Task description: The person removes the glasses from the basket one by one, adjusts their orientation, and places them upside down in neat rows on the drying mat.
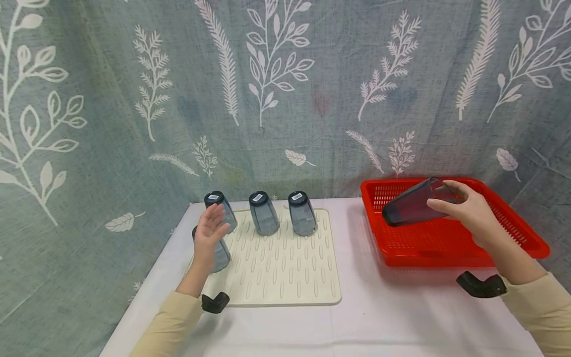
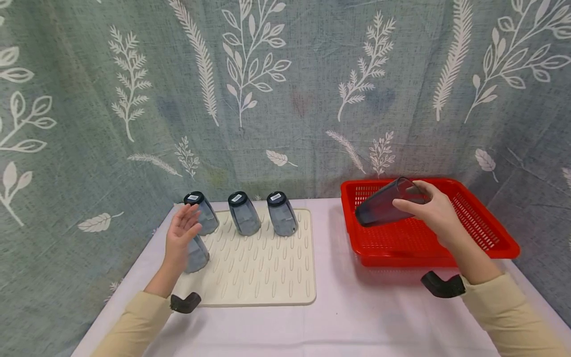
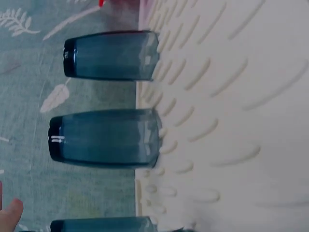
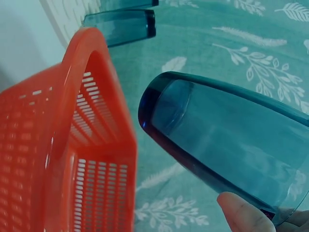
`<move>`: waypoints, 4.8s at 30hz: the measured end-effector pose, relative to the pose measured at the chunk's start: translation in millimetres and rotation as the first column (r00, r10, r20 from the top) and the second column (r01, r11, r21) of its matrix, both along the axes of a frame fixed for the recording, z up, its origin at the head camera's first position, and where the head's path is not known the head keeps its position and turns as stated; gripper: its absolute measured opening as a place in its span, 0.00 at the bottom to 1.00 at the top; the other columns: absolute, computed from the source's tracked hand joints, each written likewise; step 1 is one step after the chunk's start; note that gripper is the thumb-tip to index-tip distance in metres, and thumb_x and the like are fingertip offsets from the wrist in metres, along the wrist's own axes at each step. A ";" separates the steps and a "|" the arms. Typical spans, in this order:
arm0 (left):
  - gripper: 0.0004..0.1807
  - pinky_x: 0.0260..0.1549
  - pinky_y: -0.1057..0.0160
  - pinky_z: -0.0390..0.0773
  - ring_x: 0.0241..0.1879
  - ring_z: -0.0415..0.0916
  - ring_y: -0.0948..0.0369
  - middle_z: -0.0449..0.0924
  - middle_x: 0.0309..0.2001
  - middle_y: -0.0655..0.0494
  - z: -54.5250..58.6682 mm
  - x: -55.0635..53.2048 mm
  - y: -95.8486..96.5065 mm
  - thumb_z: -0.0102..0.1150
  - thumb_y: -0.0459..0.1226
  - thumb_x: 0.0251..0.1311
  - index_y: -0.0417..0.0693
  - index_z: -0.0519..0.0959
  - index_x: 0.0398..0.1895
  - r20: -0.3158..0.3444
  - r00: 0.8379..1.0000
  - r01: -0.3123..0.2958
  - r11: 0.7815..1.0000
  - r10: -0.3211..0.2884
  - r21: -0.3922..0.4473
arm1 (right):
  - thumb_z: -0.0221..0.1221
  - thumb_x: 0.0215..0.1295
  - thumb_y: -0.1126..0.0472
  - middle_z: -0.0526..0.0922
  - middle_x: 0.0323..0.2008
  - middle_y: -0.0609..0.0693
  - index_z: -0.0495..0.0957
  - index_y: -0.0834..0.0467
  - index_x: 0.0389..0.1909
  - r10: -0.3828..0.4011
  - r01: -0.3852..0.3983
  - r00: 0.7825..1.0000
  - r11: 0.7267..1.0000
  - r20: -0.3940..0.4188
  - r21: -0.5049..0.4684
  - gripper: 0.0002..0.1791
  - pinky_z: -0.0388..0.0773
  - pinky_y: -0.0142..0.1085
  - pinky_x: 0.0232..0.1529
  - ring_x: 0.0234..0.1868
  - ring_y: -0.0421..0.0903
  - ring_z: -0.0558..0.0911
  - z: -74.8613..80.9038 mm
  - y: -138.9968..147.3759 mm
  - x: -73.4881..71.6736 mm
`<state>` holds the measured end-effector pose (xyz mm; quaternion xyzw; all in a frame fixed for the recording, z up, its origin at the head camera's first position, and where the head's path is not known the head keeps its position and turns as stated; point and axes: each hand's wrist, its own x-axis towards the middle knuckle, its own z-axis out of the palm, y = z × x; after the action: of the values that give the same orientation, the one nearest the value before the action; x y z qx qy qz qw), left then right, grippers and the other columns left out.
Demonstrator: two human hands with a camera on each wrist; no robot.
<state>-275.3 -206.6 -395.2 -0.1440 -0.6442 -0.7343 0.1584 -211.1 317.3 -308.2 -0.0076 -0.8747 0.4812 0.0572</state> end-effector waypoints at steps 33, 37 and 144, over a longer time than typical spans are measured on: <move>0.33 0.61 0.66 0.61 0.65 0.53 0.47 0.58 0.65 0.43 -30.1 -0.8 59.9 0.50 0.25 0.58 0.35 0.52 0.66 0.038 0.993 0.112 0.991 -0.115 0.067 | 0.53 0.63 0.47 0.51 0.67 0.64 0.43 0.61 0.70 0.046 -0.038 0.998 0.981 0.037 -0.189 0.43 0.76 0.24 0.39 0.40 0.27 0.70 -29.7 -31.1 0.1; 0.33 0.58 0.71 0.63 0.66 0.51 0.46 0.53 0.67 0.38 -32.7 -0.5 66.3 0.50 0.26 0.59 0.36 0.51 0.67 0.058 0.990 0.126 0.991 -0.129 0.054 | 0.53 0.63 0.46 0.54 0.66 0.63 0.43 0.61 0.70 0.044 -0.034 0.998 0.979 0.049 -0.203 0.43 0.76 0.27 0.40 0.42 0.31 0.70 -34.7 -36.5 -0.6; 0.35 0.58 0.66 0.64 0.65 0.55 0.45 0.58 0.64 0.36 -55.5 13.8 163.0 0.60 0.35 0.55 0.35 0.57 0.64 0.093 0.922 0.371 0.926 -0.377 0.076 | 0.57 0.58 0.55 0.59 0.65 0.63 0.52 0.62 0.68 0.186 -0.142 0.980 0.908 0.075 -0.393 0.39 0.73 0.47 0.54 0.60 0.58 0.65 -66.2 -135.5 -20.8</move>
<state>-261.5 -43.6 -450.7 -0.2204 -0.5914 -0.7756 -0.0150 -231.8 181.8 -374.4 0.0283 -0.7622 0.6458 -0.0345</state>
